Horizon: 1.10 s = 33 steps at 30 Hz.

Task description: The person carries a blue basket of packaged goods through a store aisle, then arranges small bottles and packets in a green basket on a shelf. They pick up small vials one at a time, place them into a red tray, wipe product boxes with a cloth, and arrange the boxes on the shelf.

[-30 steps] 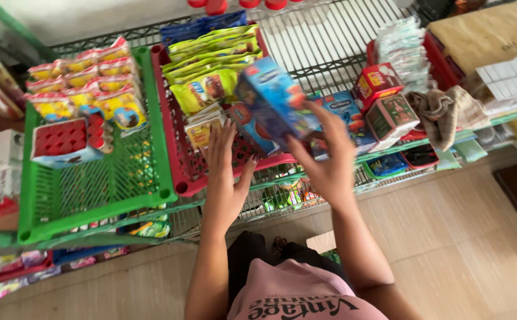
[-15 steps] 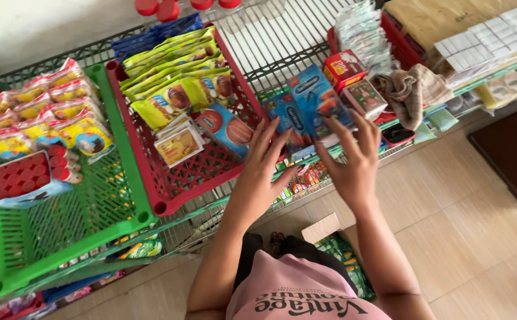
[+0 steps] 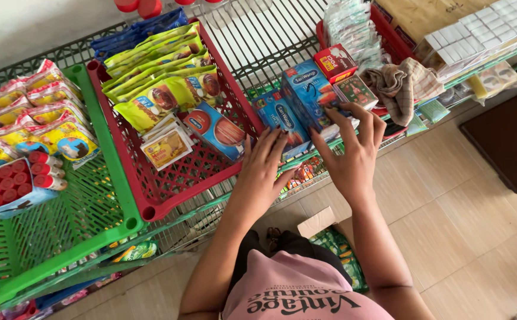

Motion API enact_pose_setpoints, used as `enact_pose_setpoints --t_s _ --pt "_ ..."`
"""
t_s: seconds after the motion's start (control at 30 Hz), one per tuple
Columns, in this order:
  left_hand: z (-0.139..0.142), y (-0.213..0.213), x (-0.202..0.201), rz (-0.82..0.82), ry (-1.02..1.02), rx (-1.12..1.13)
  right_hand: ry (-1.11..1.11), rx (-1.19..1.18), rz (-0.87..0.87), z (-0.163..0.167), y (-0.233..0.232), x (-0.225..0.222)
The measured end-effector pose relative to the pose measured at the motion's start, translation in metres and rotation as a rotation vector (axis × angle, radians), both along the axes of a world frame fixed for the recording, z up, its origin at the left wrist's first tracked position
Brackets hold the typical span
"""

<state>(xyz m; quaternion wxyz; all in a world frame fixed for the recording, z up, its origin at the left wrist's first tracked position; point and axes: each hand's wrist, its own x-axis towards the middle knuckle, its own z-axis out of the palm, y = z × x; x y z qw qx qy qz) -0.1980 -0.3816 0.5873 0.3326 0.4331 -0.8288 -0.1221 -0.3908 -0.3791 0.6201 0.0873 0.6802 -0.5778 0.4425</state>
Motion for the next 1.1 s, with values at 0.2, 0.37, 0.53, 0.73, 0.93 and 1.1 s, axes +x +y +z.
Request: enact_pose_setpoints --t_s 0.2,0.37,0.53,0.73,0.93,1.1 --pt "0.003 -0.001 0.004 -0.012 0.075 0.018 -0.053 -0.014 0.02 0.0 -0.005 -0.003" --pt "0.017 0.003 0.006 -0.034 0.154 0.032 -0.045 -0.005 0.004 -0.003 -0.002 -0.002" --pt "0.036 0.014 0.023 0.066 0.411 -0.056 -0.017 0.027 -0.002 0.004 0.001 0.002" --pt "0.052 0.029 0.078 0.364 0.43 -0.201 -0.123 0.028 0.088 0.017 0.018 0.045" --pt "0.053 0.045 0.099 0.48 0.411 -0.243 -0.023 0.119 0.506 0.009 -0.021 0.118" --pt "0.048 0.06 0.109 0.492 0.541 -0.125 -0.154 0.338 0.552 0.005 -0.041 0.124"
